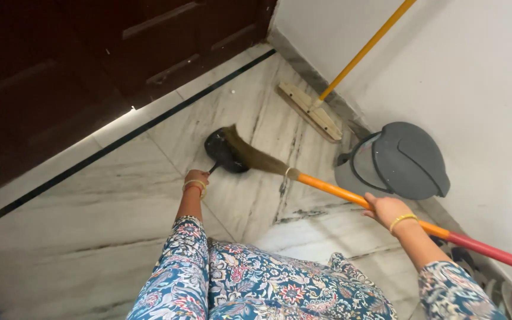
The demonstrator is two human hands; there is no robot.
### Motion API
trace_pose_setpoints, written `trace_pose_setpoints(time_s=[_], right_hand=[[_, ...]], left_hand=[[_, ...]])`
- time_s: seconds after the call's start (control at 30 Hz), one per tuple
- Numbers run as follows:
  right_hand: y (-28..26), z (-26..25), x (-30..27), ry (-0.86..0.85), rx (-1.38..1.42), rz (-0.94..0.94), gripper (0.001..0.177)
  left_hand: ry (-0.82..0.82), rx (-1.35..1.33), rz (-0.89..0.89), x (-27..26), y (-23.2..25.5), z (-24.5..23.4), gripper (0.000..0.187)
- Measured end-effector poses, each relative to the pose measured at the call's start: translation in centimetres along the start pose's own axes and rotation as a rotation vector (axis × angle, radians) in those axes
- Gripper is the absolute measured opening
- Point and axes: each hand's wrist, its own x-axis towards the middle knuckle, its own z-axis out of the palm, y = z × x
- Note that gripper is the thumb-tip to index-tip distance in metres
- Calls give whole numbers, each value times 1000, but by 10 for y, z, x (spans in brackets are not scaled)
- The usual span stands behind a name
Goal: The person sweeps debris from a marble floor and stairs into a dustpan using a hand broom, moving between different floor levels.
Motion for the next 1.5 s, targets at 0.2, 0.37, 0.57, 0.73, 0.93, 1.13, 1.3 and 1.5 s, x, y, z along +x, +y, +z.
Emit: trace_pose_setpoints(time_s=[0.2, 0.37, 0.57, 0.73, 0.93, 1.13, 1.3, 1.5], right_hand=[[38, -7, -51, 109, 4, 138, 49], [38, -25, -88, -12, 53, 326, 51], [22, -7, -106, -210, 37, 316, 55], [-30, 21, -88, -273, 153, 168, 58], [-28, -7, -85, -234, 187, 120, 70], [22, -47, -106, -106, 186, 211, 71], [26, -62, -72, 11, 114, 245, 53], [-24, -17, 13, 43, 90, 162, 48]], left_hand=[[-100, -363, -140, -14, -19, 3, 31], [-47, -449, -3, -42, -44, -19, 31], [-81, -185, 20, -56, -81, -69, 28], [-36, -133, 10, -54, -79, -53, 23], [57, -97, 58, -31, -31, 16, 24], [11, -244, -20, -40, -45, 18, 26], [19, -371, -67, -60, -81, -27, 22], [49, -265, -164, -66, -105, -67, 24]])
